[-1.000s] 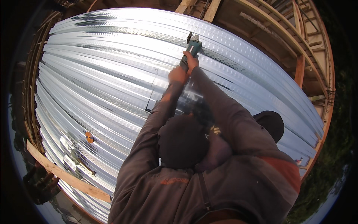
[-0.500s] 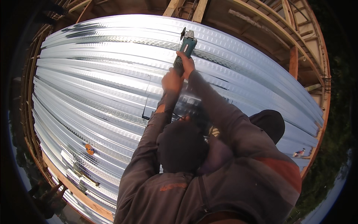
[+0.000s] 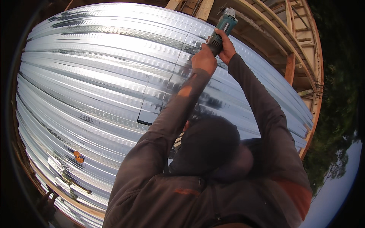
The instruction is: The person uses an angle grinder to cut a corrugated metal sheet on a roof. They guide the tool along a marked line, then remove the cut piece and adjust the grinder before continuing.
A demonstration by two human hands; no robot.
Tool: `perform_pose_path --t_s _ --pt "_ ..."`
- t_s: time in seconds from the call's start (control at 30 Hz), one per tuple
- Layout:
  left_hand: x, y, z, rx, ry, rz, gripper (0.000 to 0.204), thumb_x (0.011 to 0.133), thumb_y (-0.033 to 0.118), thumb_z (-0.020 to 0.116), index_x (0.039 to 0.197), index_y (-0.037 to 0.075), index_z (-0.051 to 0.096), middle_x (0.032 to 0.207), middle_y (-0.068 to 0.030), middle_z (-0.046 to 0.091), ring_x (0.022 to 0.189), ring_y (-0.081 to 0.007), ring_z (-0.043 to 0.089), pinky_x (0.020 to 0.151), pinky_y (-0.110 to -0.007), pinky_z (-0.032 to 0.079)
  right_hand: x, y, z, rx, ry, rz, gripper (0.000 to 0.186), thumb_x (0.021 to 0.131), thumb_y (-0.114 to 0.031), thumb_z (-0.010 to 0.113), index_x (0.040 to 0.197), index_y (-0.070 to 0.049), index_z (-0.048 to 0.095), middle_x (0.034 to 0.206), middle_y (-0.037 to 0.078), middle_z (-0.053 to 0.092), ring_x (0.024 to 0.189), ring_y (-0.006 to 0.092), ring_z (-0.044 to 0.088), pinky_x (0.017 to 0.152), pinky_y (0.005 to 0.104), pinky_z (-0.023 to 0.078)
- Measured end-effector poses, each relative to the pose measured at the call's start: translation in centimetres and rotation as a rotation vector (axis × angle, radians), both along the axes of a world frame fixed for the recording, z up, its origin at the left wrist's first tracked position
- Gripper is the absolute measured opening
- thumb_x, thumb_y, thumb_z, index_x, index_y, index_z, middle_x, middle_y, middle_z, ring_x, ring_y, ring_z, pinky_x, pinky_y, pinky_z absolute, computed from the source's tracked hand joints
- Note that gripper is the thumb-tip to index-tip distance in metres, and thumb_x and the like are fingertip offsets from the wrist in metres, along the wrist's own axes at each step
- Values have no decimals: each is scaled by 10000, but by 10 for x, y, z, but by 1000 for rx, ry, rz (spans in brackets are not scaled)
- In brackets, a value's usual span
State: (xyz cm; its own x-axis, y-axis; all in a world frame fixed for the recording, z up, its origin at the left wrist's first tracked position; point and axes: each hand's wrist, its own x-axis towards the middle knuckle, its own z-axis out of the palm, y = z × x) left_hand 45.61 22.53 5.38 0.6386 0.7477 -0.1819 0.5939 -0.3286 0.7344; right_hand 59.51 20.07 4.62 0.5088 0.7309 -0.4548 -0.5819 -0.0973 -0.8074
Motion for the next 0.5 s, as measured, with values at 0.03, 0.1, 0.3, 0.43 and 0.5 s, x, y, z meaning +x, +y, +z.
perform_pose_path --t_s 0.03,0.1,0.3,0.43,0.5 --pt "4 6 8 -19 -23 -10 489 784 211 730 1125 -21 468 925 -243 701 896 -426 697 823 -492 548 7 4 12 8 -13 27 458 865 -357 752 1110 -35 537 920 112 656 859 228 692 848 382 585" --pt "19 16 32 -52 -41 13 485 797 201 721 1138 -28 464 940 -247 703 914 -420 698 843 -485 547 22 17 39 -1 -51 89 490 863 -366 757 1118 -16 530 953 122 660 899 231 694 894 388 578" --pt "63 33 121 1 -67 -44 482 821 197 708 1147 -69 474 981 -244 706 978 -389 701 881 -452 548 78 25 122 32 22 146 458 881 -340 756 1162 -36 559 987 111 681 914 226 695 891 394 584" --pt "84 27 149 34 -52 -56 469 813 204 721 1126 -66 498 978 -235 708 978 -386 701 867 -445 555 90 10 141 67 6 80 448 877 -328 766 1159 -42 568 978 103 685 903 213 696 867 383 588" --pt "82 17 140 12 10 -66 468 813 209 723 1124 -63 502 975 -232 709 978 -389 700 858 -452 557 82 -3 129 27 -31 46 469 847 -347 798 1109 -38 563 939 96 679 865 192 700 843 353 591"
